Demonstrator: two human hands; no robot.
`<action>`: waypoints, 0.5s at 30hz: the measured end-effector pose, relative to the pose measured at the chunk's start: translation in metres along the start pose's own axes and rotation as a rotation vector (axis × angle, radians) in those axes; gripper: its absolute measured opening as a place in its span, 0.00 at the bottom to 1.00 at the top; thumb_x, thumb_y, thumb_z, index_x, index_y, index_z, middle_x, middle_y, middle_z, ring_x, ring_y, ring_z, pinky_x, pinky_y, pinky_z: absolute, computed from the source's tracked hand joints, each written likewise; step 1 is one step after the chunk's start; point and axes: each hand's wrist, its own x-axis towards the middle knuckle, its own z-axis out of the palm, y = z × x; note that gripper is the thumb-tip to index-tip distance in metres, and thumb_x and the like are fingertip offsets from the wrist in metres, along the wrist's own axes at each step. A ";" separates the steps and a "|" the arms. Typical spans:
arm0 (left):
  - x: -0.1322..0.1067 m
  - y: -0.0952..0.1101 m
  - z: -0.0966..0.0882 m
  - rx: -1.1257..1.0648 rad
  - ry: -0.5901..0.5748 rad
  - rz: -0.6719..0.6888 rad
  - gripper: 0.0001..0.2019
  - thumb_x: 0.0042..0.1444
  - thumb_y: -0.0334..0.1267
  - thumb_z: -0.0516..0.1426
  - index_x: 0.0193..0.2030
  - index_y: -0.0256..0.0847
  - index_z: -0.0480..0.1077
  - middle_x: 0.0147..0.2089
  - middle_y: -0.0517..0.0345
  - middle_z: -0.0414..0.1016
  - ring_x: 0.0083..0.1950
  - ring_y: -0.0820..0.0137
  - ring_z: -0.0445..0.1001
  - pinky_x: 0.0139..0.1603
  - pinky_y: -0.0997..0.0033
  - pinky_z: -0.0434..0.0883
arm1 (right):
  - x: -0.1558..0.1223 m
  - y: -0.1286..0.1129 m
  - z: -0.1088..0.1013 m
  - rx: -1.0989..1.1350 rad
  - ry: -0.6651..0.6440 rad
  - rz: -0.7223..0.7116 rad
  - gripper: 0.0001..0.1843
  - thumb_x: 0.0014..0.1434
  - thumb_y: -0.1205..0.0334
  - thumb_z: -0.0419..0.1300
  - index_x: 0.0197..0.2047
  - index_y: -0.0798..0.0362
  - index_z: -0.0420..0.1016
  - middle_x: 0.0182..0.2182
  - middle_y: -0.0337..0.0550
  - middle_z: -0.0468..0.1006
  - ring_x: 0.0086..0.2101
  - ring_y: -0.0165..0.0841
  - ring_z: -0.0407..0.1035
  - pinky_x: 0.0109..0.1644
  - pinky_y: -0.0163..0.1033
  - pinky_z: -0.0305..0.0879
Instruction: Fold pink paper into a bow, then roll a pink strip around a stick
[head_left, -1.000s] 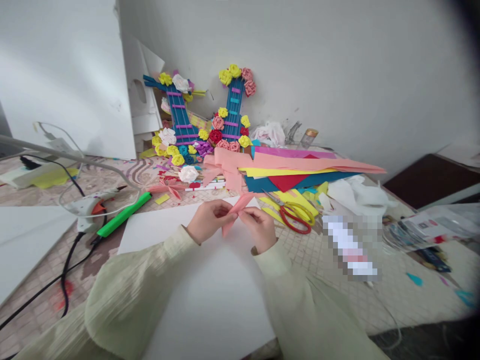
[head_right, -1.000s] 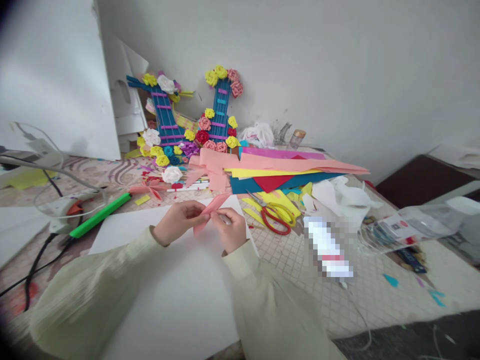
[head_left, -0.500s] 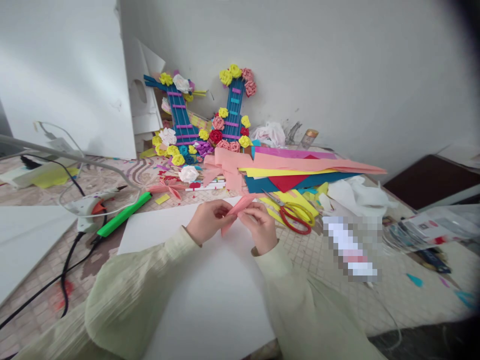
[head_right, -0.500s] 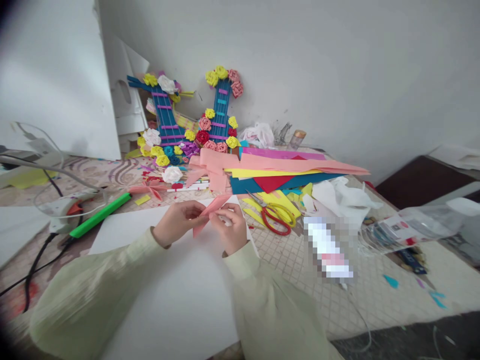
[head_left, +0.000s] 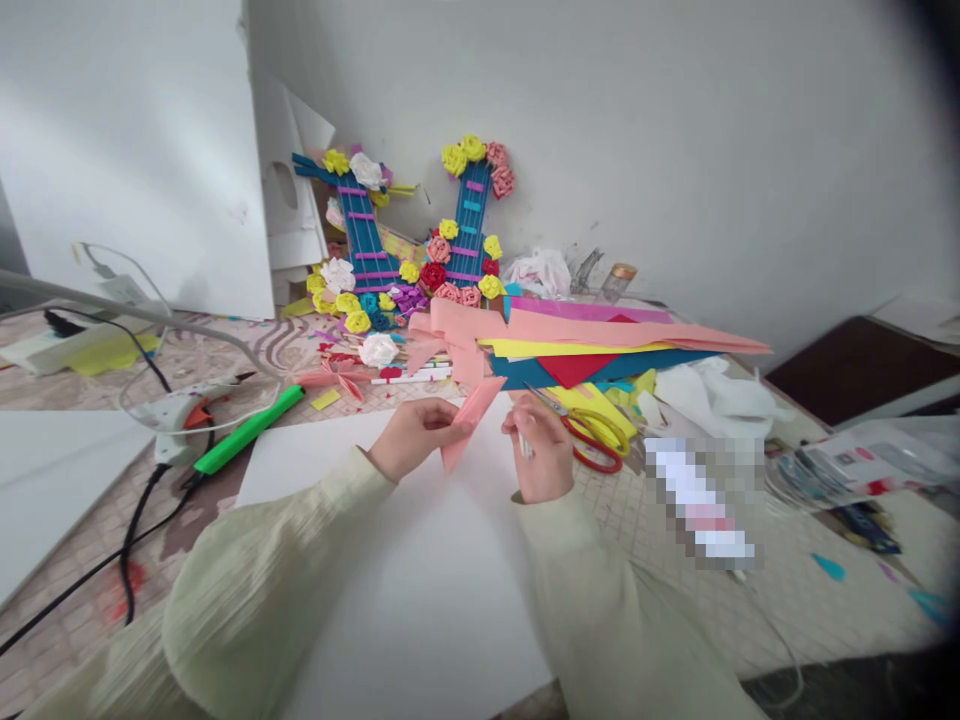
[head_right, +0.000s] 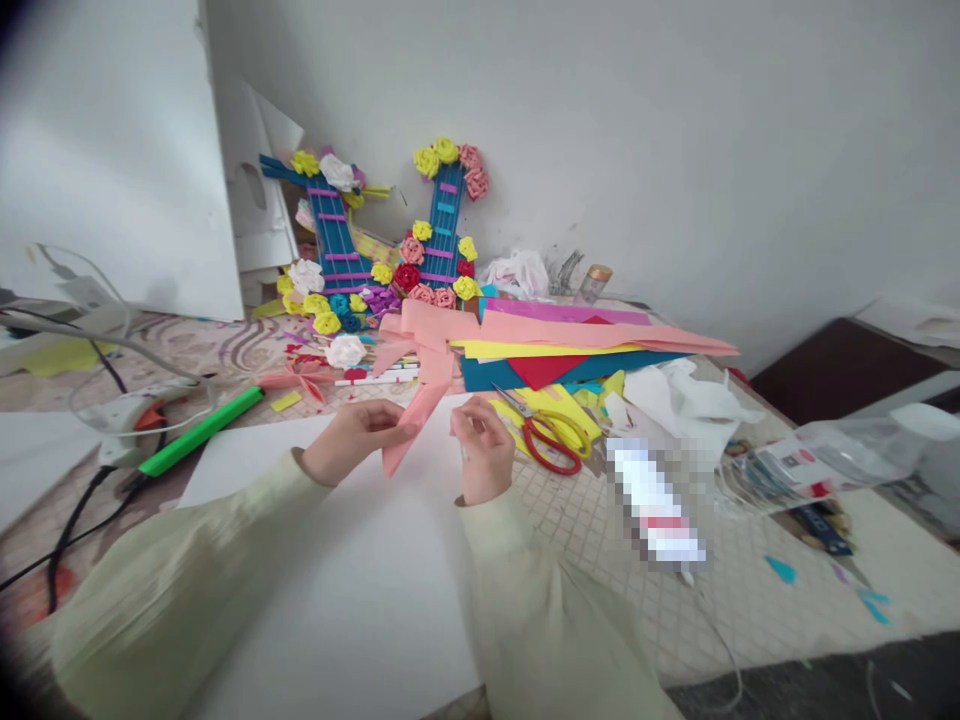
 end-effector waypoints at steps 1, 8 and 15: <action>0.000 0.001 0.000 -0.023 0.007 -0.020 0.14 0.37 0.42 0.62 0.27 0.34 0.68 0.26 0.59 0.71 0.27 0.75 0.68 0.27 0.78 0.64 | 0.001 0.000 0.001 0.061 0.025 0.067 0.04 0.41 0.63 0.63 0.24 0.51 0.72 0.26 0.36 0.68 0.25 0.25 0.63 0.30 0.35 0.59; 0.000 0.004 0.000 -0.090 0.028 -0.061 0.14 0.36 0.42 0.63 0.26 0.34 0.68 0.25 0.62 0.70 0.25 0.78 0.67 0.25 0.79 0.62 | 0.001 -0.006 0.005 0.157 0.091 0.225 0.06 0.37 0.63 0.64 0.23 0.52 0.73 0.28 0.35 0.72 0.29 0.28 0.67 0.32 0.34 0.60; 0.001 0.004 -0.002 -0.101 0.034 -0.046 0.13 0.36 0.41 0.63 0.26 0.34 0.68 0.23 0.62 0.69 0.23 0.79 0.65 0.23 0.80 0.61 | 0.001 -0.004 0.004 0.129 0.019 0.352 0.04 0.40 0.63 0.61 0.22 0.55 0.72 0.25 0.37 0.72 0.26 0.27 0.66 0.29 0.34 0.60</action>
